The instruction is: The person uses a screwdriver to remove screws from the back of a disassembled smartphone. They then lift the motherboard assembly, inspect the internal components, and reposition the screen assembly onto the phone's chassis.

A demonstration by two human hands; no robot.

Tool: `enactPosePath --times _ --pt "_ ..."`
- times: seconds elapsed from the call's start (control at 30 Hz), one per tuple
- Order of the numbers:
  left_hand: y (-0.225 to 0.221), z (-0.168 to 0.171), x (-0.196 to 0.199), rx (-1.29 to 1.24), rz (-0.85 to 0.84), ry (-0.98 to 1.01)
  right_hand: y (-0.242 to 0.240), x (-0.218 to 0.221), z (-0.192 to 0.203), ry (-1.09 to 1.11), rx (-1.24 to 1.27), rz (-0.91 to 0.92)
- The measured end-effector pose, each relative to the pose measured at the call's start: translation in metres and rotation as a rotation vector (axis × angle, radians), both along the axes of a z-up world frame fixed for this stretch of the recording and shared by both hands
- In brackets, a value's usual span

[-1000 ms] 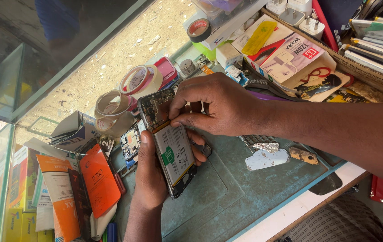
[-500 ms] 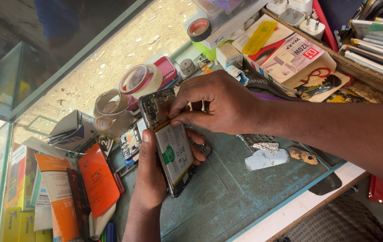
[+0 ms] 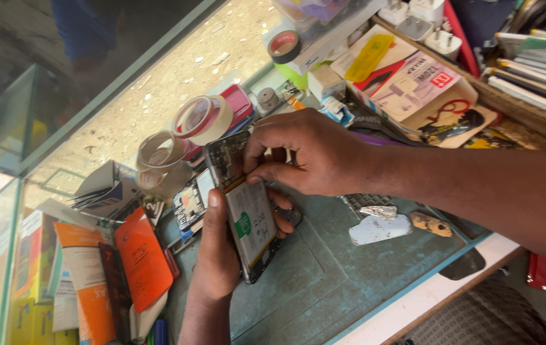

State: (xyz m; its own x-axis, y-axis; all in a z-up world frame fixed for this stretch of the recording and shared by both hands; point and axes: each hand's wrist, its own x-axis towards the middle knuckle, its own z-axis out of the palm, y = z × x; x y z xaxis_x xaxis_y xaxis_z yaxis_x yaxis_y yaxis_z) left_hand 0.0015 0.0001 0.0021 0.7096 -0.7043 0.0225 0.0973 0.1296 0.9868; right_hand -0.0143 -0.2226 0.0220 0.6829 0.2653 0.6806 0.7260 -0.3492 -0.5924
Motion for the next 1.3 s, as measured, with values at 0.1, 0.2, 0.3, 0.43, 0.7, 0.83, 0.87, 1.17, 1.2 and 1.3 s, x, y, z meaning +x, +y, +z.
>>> enactPosePath --times 0.1,0.2,0.3,0.43,0.7,0.83,0.87,1.17,1.2,1.3 --pt "-0.0005 0.0001 0.0002 -0.013 -0.016 0.002 -0.0008 -0.0005 -0.0013 -0.036 0.005 0.008" --pt "0.0012 -0.0005 -0.0003 -0.008 -0.009 -0.003 0.0002 -0.0009 -0.0028 0.019 0.009 0.006" --pt "-0.0008 -0.0013 -0.0001 -0.006 -0.009 0.001 -0.0005 -0.0024 -0.003 0.038 0.005 -0.007" --pt "-0.001 0.0003 0.0 0.011 0.004 0.008 0.0008 -0.0019 -0.002 0.019 0.009 -0.003" --pt "-0.0012 0.0008 -0.0007 0.017 0.007 0.006 0.0007 -0.0018 -0.0017 0.075 -0.009 0.003" --pt "-0.0015 0.0012 -0.0007 0.016 0.01 0.006 0.001 -0.0019 -0.0015 0.042 0.012 0.026" --pt "-0.0016 0.0007 -0.0008 0.012 0.007 0.006 0.0005 -0.0022 -0.0021 0.045 0.011 0.023" --pt "-0.0011 0.0005 0.0004 -0.004 -0.015 -0.021 0.001 -0.0014 -0.0022 0.029 0.017 0.036" --pt "-0.0017 -0.0001 0.0009 -0.006 -0.017 -0.01 0.0009 -0.0015 -0.0025 0.024 0.018 0.04" --pt "-0.0006 -0.0019 0.0018 -0.013 -0.022 0.004 0.0009 -0.0016 -0.0031 0.052 0.005 0.039"
